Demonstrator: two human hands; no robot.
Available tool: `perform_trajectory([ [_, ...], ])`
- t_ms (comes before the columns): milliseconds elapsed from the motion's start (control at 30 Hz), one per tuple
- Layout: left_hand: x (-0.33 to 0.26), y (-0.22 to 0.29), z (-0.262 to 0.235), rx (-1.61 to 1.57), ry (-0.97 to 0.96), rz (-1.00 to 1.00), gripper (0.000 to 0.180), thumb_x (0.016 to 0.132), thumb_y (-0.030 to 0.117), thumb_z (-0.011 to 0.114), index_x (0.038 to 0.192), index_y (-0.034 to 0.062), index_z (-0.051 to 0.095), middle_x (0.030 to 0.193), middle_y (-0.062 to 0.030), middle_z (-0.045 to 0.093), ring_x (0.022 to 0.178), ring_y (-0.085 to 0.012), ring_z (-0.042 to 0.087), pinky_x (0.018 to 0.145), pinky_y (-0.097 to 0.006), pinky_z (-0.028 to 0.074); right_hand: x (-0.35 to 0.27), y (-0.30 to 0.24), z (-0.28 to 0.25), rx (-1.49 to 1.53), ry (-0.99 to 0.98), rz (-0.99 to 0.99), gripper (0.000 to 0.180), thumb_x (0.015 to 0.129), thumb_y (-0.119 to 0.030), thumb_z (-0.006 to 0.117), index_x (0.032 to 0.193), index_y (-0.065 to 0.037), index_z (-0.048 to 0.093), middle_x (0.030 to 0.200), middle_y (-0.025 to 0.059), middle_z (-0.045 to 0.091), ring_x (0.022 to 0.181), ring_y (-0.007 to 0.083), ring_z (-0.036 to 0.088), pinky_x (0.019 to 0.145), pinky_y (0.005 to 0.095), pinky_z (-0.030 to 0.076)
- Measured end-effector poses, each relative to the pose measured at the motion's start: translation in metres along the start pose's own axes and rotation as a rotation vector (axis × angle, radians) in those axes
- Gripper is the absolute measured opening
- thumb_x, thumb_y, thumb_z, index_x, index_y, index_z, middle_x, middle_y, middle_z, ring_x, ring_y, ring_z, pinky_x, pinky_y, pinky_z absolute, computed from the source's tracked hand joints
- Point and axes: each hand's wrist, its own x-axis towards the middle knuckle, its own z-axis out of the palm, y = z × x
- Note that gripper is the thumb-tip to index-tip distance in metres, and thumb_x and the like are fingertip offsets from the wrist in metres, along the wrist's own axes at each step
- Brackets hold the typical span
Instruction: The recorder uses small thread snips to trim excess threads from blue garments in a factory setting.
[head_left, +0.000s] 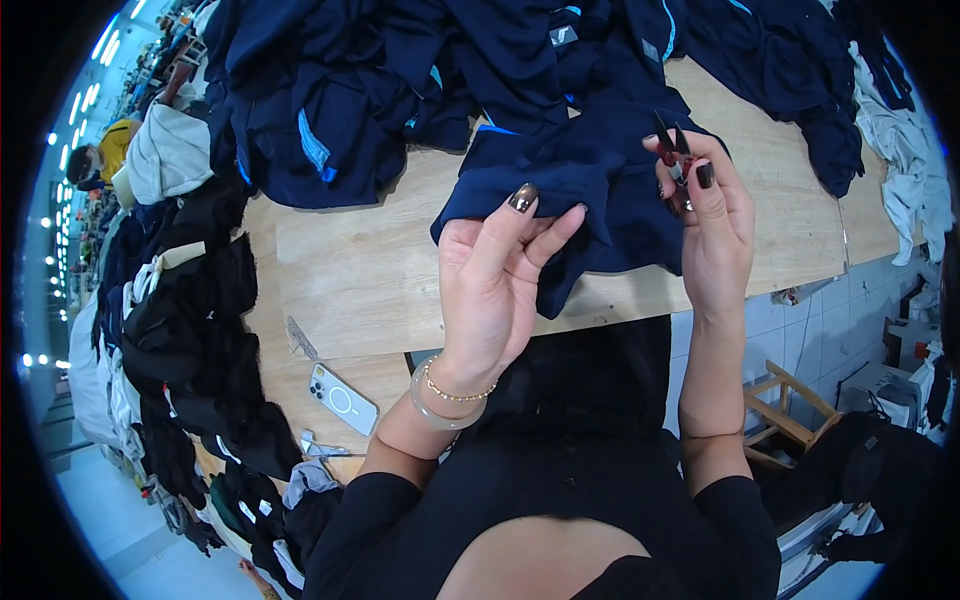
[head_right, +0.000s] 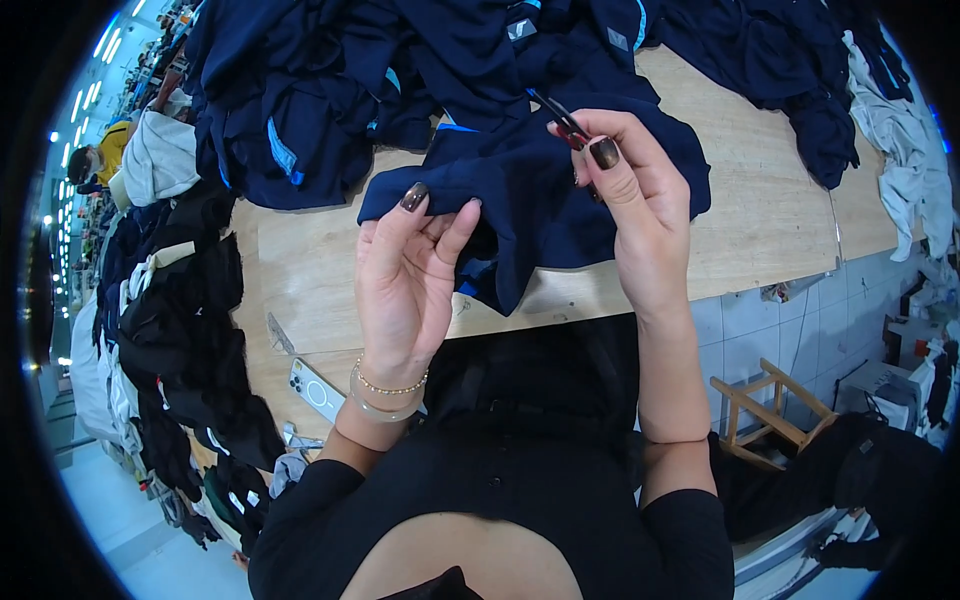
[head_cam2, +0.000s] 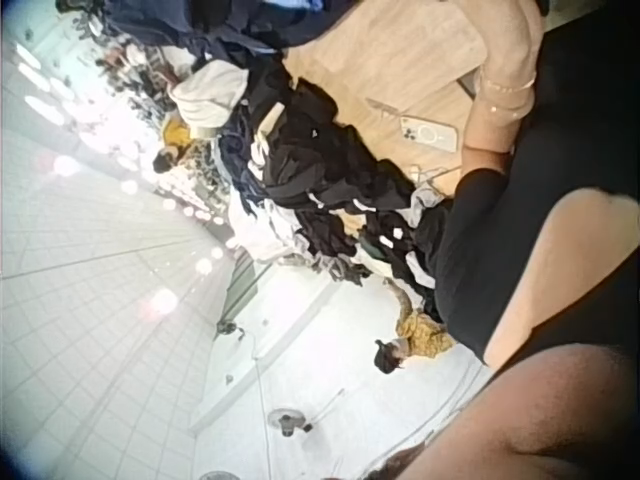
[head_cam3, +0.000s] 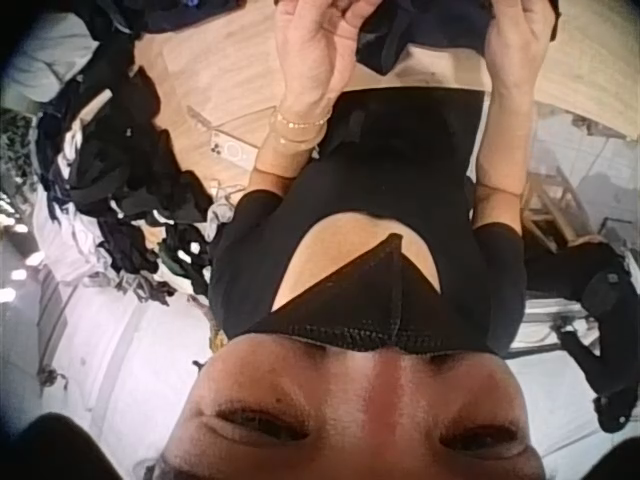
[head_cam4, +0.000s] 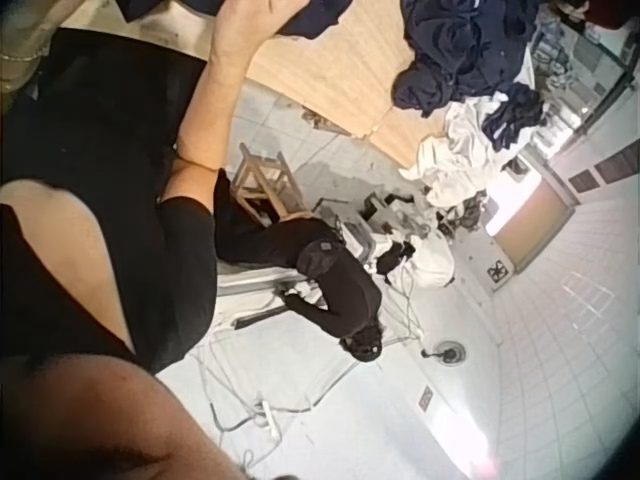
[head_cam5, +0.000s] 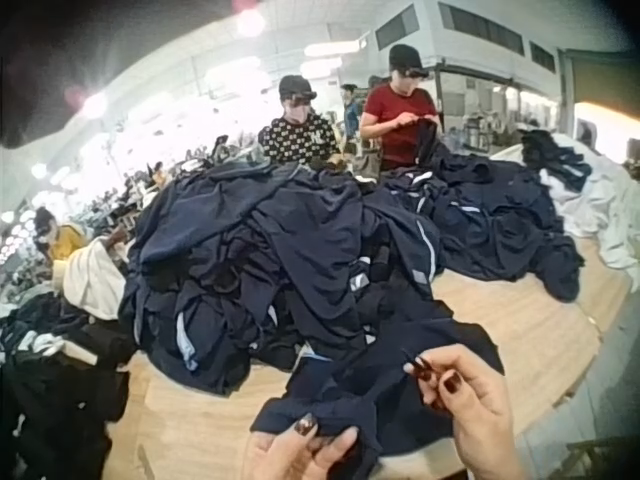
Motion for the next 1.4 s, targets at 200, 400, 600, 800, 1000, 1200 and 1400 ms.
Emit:
perform_trajectory([
  [200,-0.001,0.000,0.001,-0.029,0.009,-0.018,0.015,0.094,0.006,0.054,0.091,-0.0047,0.065,0.090,-0.0134,0.069,0.084,-0.0187,0.069,0.089,-0.039,0.056,-0.003,-0.008,0.008,0.006,0.024,-0.006,0.026,0.095,-0.020,0.057,0.110,0.001,0.061,0.089,0.0006,0.056,0.078,0.0046,0.047,0.072,0.0169,0.039],
  [400,0.000,-0.002,0.001,0.024,-0.005,0.009,0.016,0.095,0.007,0.052,0.093,-0.0045,0.063,0.091,-0.0129,0.069,0.085,-0.0189,0.069,0.089,-0.038,0.056,-0.004,-0.008,0.007,-0.180,-0.004,-0.035,0.033,0.081,-0.014,0.070,0.110,-0.002,0.061,0.090,-0.0006,0.056,0.082,0.0054,0.052,0.073,0.0182,0.041],
  [600,-0.005,-0.010,-0.001,0.116,-0.002,0.036,0.017,0.098,0.010,0.050,0.098,-0.0042,0.059,0.089,-0.0111,0.067,0.082,-0.0183,0.068,0.084,-0.033,0.057,0.002,-0.016,0.036,-0.481,-0.127,-0.270,0.017,0.073,0.004,0.071,0.090,-0.001,0.068,0.075,0.0086,0.063,0.069,0.0151,0.059,0.064,0.0230,0.046],
  [800,-0.004,-0.008,0.000,0.156,0.047,0.049,0.020,0.099,0.012,0.049,0.094,-0.0046,0.059,0.088,-0.0143,0.067,0.081,-0.0227,0.069,0.082,-0.036,0.058,0.008,0.013,-0.020,-0.097,0.369,0.166,0.023,0.095,-0.017,0.058,0.086,0.002,0.068,0.071,0.0001,0.058,0.065,0.0075,0.051,0.064,0.0206,0.042],
  [1000,0.027,0.020,-0.077,0.375,0.424,0.374,0.018,0.096,0.015,0.052,0.089,-0.0006,0.059,0.086,-0.0103,0.066,0.077,-0.0173,0.066,0.071,-0.032,0.056,-0.033,0.035,-0.021,-0.216,0.109,0.324,0.020,0.097,-0.011,0.052,0.099,0.001,0.068,0.076,-0.0012,0.052,0.067,0.0046,0.044,0.061,0.0191,0.035],
  [1200,0.012,0.054,-0.215,0.336,0.710,-0.098,0.027,0.098,0.020,0.048,0.107,-0.0037,0.057,0.095,-0.0136,0.065,0.082,-0.0216,0.065,0.079,-0.031,0.055,-0.111,0.068,-0.014,-0.543,-0.098,0.357,0.020,0.081,0.011,0.056,0.096,0.001,0.064,0.080,0.0077,0.057,0.073,0.0139,0.057,0.066,0.0240,0.046],
  [1400,0.005,0.041,-0.209,1.883,0.472,0.359,0.046,0.076,-0.001,0.067,0.120,0.0118,0.061,0.120,-0.0107,0.050,0.091,-0.0216,0.057,0.079,-0.030,0.050,-0.143,0.095,0.025,-0.900,-0.240,0.201,0.026,0.075,-0.015,0.074,0.094,-0.006,0.058,0.081,0.0097,0.060,0.063,0.0286,0.062,0.056,0.0349,0.048],
])
